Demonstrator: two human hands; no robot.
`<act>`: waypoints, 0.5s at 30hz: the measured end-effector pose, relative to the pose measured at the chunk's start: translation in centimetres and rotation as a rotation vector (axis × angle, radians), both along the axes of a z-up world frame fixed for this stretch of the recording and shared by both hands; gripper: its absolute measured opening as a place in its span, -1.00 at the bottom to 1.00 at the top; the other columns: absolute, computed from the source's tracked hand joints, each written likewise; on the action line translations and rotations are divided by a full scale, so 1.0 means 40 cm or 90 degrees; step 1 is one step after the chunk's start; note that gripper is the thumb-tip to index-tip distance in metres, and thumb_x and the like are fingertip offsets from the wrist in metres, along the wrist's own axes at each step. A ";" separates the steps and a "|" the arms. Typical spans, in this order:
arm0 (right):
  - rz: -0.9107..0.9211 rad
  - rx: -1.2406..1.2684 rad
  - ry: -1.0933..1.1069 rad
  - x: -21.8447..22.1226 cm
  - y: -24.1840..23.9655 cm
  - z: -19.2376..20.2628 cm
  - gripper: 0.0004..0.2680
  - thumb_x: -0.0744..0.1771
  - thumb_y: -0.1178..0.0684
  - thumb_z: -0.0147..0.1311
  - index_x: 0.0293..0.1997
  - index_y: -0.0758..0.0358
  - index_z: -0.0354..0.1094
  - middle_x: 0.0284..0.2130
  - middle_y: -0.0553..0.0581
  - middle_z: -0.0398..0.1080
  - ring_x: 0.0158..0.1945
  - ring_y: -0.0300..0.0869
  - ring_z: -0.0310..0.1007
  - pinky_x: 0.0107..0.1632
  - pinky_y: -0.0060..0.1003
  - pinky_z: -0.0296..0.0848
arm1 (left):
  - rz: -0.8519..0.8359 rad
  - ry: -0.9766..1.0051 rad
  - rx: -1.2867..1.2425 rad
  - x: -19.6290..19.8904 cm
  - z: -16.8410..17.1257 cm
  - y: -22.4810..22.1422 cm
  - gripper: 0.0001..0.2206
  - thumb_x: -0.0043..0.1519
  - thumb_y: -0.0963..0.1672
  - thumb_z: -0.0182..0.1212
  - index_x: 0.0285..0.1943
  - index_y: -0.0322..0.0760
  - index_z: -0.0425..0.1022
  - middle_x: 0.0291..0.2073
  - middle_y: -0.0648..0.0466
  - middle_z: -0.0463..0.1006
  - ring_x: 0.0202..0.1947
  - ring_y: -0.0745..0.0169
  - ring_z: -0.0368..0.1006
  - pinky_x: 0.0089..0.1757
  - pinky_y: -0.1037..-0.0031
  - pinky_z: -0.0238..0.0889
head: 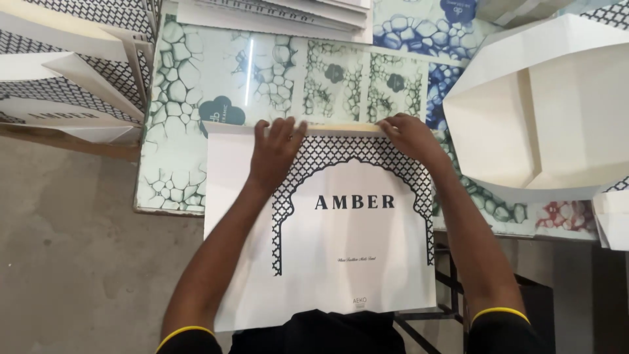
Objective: Folding and assembling paper gift boxes.
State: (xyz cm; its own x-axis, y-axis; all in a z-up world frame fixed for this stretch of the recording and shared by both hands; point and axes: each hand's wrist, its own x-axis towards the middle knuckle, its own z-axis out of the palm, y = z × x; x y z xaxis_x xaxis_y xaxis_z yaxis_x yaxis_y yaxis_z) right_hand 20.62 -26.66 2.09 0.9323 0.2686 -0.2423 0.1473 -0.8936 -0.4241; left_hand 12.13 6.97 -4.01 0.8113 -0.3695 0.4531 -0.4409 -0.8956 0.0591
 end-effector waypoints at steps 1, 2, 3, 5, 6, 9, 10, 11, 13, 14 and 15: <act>-0.002 -0.001 -0.003 0.011 -0.002 0.002 -0.67 0.43 -0.19 -0.11 0.06 0.21 0.53 -0.02 0.29 0.49 0.04 0.14 0.48 0.12 -0.03 0.40 | -0.002 -0.003 -0.001 0.004 0.018 -0.011 -0.53 0.27 -0.23 0.22 0.41 -0.22 0.37 0.18 0.00 0.41 0.21 0.10 0.32 0.19 0.03 0.14; 0.021 -0.012 0.020 0.012 -0.005 -0.002 -0.65 0.42 -0.22 -0.09 0.05 0.24 0.53 -0.01 0.29 0.48 0.05 0.14 0.48 0.11 -0.06 0.41 | -0.027 -0.054 0.022 -0.001 0.033 -0.022 -0.52 0.24 -0.22 0.19 0.40 -0.26 0.38 0.16 0.00 0.42 0.18 0.09 0.32 0.16 0.07 0.17; 0.043 -0.023 0.043 0.013 -0.009 -0.007 -0.62 0.41 -0.25 -0.08 0.03 0.27 0.53 0.00 0.29 0.47 0.06 0.14 0.48 0.09 -0.08 0.41 | -0.052 -0.106 0.044 -0.005 0.048 -0.034 -0.51 0.22 -0.21 0.17 0.40 -0.31 0.39 0.13 -0.01 0.43 0.14 0.08 0.32 0.14 0.11 0.20; 0.064 -0.011 0.052 0.016 -0.017 -0.027 -0.60 0.41 -0.28 -0.11 0.02 0.26 0.54 0.02 0.30 0.45 0.07 0.13 0.47 0.10 -0.07 0.41 | -0.065 -0.120 0.047 -0.019 0.048 -0.040 -0.55 0.22 -0.21 0.16 0.35 -0.33 0.43 0.12 -0.02 0.43 0.14 0.07 0.33 0.13 0.14 0.22; 0.089 0.000 0.059 0.021 -0.020 -0.035 -0.58 0.41 -0.31 -0.13 0.01 0.26 0.54 0.04 0.30 0.44 0.08 0.13 0.46 0.12 -0.06 0.41 | -0.075 -0.136 0.049 -0.023 0.050 -0.042 -0.60 0.23 -0.21 0.15 0.30 -0.35 0.47 0.10 -0.03 0.43 0.14 0.07 0.33 0.12 0.17 0.23; 0.075 -0.062 0.132 0.036 -0.014 -0.018 -0.54 0.41 -0.40 -0.17 0.08 0.20 0.51 0.05 0.28 0.46 0.11 0.11 0.45 0.18 0.00 0.38 | -0.087 0.009 -0.012 -0.005 0.039 -0.057 -0.79 0.19 -0.25 0.12 0.00 -0.30 0.48 -0.06 -0.02 0.51 0.09 0.05 0.44 0.12 0.17 0.26; 0.075 -0.062 0.129 0.044 -0.019 0.028 -0.54 0.41 -0.40 -0.17 0.08 0.20 0.51 0.05 0.28 0.46 0.11 0.11 0.45 0.18 0.00 0.38 | -0.087 0.006 -0.011 0.020 0.059 -0.053 -0.79 0.19 -0.25 0.12 0.00 -0.30 0.48 -0.06 -0.02 0.51 0.09 0.05 0.44 0.12 0.17 0.26; 0.046 -0.149 0.112 0.051 -0.023 0.075 -0.55 0.38 -0.42 -0.14 0.08 0.08 0.54 0.08 0.19 0.46 0.11 0.11 0.43 0.21 0.08 0.32 | -0.066 0.158 -0.058 0.044 0.079 -0.048 -0.84 0.30 -0.24 0.06 0.01 -0.27 0.46 -0.17 -0.04 0.53 -0.03 0.02 0.48 0.07 0.16 0.27; 0.021 -0.235 0.093 0.056 -0.058 0.166 -0.57 0.35 -0.44 -0.11 0.08 -0.05 0.57 0.10 0.11 0.47 0.11 0.10 0.41 0.23 0.15 0.27 | -0.040 0.308 -0.105 0.095 0.124 -0.025 -0.88 0.40 -0.24 0.01 0.02 -0.24 0.44 -0.28 -0.05 0.55 -0.14 -0.01 0.51 0.02 0.15 0.29; -0.077 -0.159 -0.115 0.051 -0.094 0.212 -0.59 0.36 -0.37 0.07 0.16 0.10 0.48 0.02 0.21 0.49 0.09 0.08 0.43 0.26 0.15 0.25 | -0.039 0.275 -0.122 0.125 0.150 -0.007 -0.89 0.39 -0.21 0.02 0.01 -0.26 0.43 -0.34 -0.07 0.55 -0.22 -0.05 0.51 0.01 0.07 0.25; -0.176 -0.079 -0.321 0.046 -0.129 0.258 -0.55 0.38 -0.30 0.25 0.25 0.25 0.38 -0.05 0.31 0.52 0.08 0.07 0.45 0.30 0.15 0.24 | -0.039 0.242 -0.139 0.155 0.177 0.010 -0.90 0.38 -0.19 0.03 0.00 -0.27 0.43 -0.40 -0.09 0.55 -0.30 -0.09 0.50 0.00 -0.02 0.21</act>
